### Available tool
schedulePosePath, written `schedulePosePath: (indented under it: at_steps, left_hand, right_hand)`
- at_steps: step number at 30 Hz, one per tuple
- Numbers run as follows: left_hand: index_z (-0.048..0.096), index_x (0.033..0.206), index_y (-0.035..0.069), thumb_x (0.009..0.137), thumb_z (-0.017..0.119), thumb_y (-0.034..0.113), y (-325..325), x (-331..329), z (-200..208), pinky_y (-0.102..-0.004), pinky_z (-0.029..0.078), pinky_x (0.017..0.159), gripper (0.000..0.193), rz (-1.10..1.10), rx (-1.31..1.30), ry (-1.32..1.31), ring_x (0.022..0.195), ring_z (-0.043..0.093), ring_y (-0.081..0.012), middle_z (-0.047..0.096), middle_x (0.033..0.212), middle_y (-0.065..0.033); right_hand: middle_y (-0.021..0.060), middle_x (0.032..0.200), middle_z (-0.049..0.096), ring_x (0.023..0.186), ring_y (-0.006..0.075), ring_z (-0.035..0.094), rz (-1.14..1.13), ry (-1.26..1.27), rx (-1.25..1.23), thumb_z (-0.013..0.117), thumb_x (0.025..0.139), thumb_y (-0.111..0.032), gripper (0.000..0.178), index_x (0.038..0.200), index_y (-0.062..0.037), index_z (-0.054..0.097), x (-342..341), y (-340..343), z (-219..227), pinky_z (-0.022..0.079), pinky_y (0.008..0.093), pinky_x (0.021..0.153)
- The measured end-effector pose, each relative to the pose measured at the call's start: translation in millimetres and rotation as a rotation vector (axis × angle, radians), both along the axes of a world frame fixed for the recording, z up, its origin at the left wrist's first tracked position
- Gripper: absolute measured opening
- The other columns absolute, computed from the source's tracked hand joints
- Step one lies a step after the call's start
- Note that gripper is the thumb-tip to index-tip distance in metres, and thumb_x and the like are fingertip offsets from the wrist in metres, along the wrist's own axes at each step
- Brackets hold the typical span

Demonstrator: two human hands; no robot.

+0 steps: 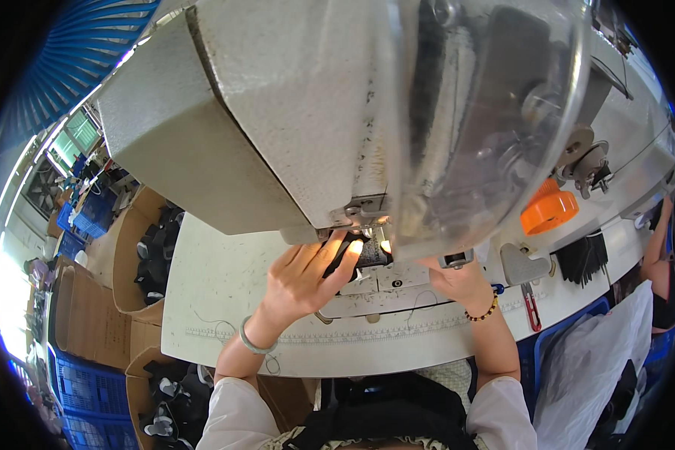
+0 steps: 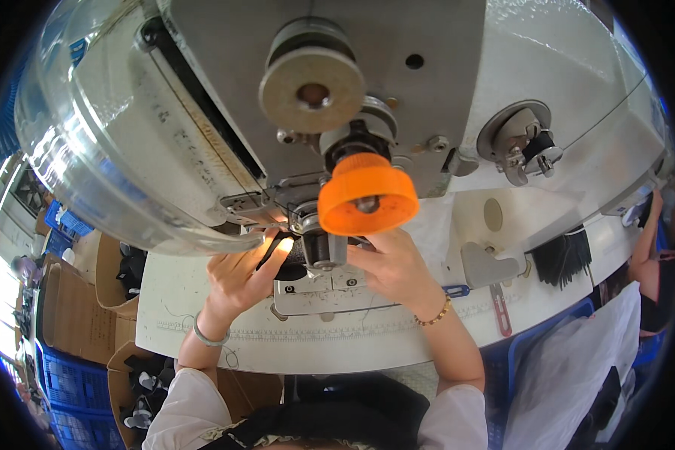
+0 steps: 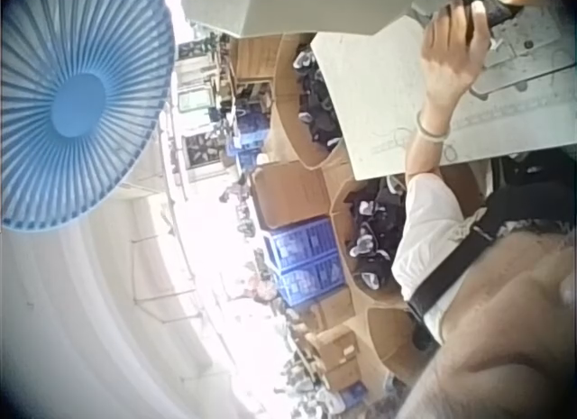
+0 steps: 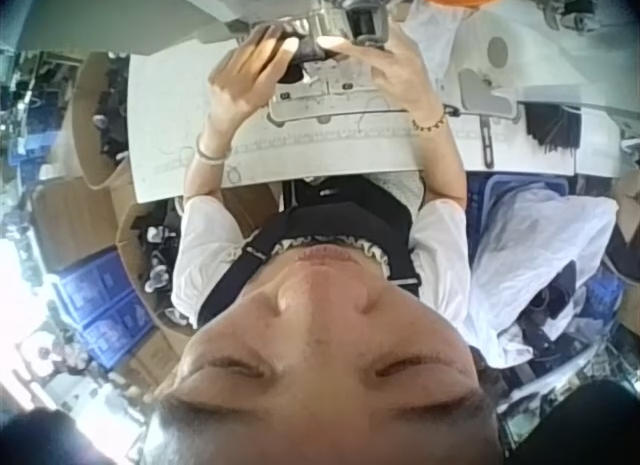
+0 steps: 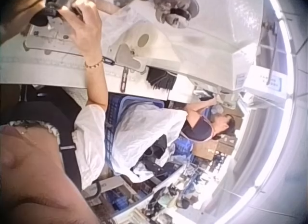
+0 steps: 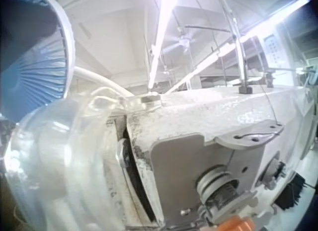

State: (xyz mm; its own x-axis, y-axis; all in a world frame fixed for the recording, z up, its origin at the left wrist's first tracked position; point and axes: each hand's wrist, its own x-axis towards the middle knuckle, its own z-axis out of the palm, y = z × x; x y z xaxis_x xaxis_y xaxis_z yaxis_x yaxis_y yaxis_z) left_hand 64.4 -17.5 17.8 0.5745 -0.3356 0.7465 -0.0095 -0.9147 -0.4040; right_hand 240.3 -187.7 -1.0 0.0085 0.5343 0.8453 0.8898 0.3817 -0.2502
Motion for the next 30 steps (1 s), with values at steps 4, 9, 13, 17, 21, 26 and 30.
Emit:
schedulePosePath:
  at_steps: [4,9,13,17,21,26,30]
  left_hand:
    - [0.061,0.101,0.008,0.073,0.067,0.006,-0.7,0.8,-0.1,-0.0210,0.043,0.052,0.028,0.002,0.007,-0.022,0.065,0.059,-0.0140,0.068,0.089,-0.0107]
    - [0.065,0.094,0.009,0.067,0.065,-0.003,-7.0,1.0,-0.6,-0.0249,0.050,0.058,0.029,0.017,-0.110,-0.020,0.076,0.065,-0.0210,0.068,0.085,-0.0095]
    - [0.067,0.090,0.008,0.065,0.064,-0.005,-7.6,2.0,-0.5,-0.0265,0.052,0.059,0.029,0.026,-0.146,-0.020,0.078,0.069,-0.0248,0.069,0.084,-0.0091]
    - [0.063,0.095,0.007,0.068,0.061,-0.001,-2.1,6.8,-0.9,-0.0213,0.041,0.049,0.029,0.030,-0.082,-0.039,0.061,0.057,-0.0115,0.068,0.084,-0.0071]
    - [0.063,0.092,0.007,0.066,0.059,-0.004,-1.2,7.1,-4.1,-0.0219,0.041,0.049,0.028,0.042,-0.086,-0.045,0.060,0.056,-0.0109,0.067,0.082,-0.0057]
    - [0.065,0.091,0.010,0.055,0.052,-0.010,-1.1,4.5,-10.7,-0.0288,0.050,0.061,0.043,0.051,-0.199,-0.040,0.072,0.066,-0.0219,0.070,0.086,-0.0096]
    - [0.065,0.094,0.010,0.055,0.052,-0.011,2.1,3.6,-12.8,-0.0302,0.050,0.063,0.046,0.050,-0.192,-0.035,0.073,0.066,-0.0220,0.069,0.088,-0.0080]
  right_hand:
    - [0.0136,0.097,0.057,0.082,0.0307,0.056,0.015,0.130,-0.051,0.059,0.060,0.014,0.025,0.080,-0.0004,0.062,-1.6,-2.2,-0.5,0.047,0.0360,0.067]
    - [0.0136,0.099,0.056,0.089,0.0326,0.055,-0.035,0.068,-0.018,0.059,0.059,0.013,0.026,0.080,-0.0019,0.063,-0.5,-0.8,-2.0,0.046,0.0374,0.073]
    - [0.0140,0.101,0.057,0.096,0.0349,0.054,-0.047,0.058,0.002,0.059,0.059,0.012,0.030,0.083,-0.0036,0.064,0.9,0.3,-4.2,0.045,0.0408,0.080]
    - [0.0147,0.101,0.059,0.096,0.0349,0.055,-0.053,0.103,-0.047,0.057,0.059,0.012,0.033,0.087,-0.0047,0.065,1.9,-0.2,-4.8,0.045,0.0421,0.083]
    - [0.0148,0.100,0.060,0.094,0.0338,0.057,-0.011,0.219,-0.084,0.057,0.061,0.012,0.034,0.089,-0.0053,0.066,1.1,-1.2,-4.2,0.046,0.0399,0.082]
    - [0.0140,0.101,0.061,0.093,0.0332,0.058,0.032,0.231,-0.035,0.057,0.061,0.011,0.039,0.094,-0.0069,0.067,4.7,2.3,-7.4,0.048,0.0382,0.080]
    - [0.0132,0.100,0.062,0.093,0.0331,0.059,0.032,0.155,-0.009,0.056,0.061,0.011,0.041,0.096,-0.0072,0.068,12.7,7.7,-11.8,0.048,0.0386,0.080]
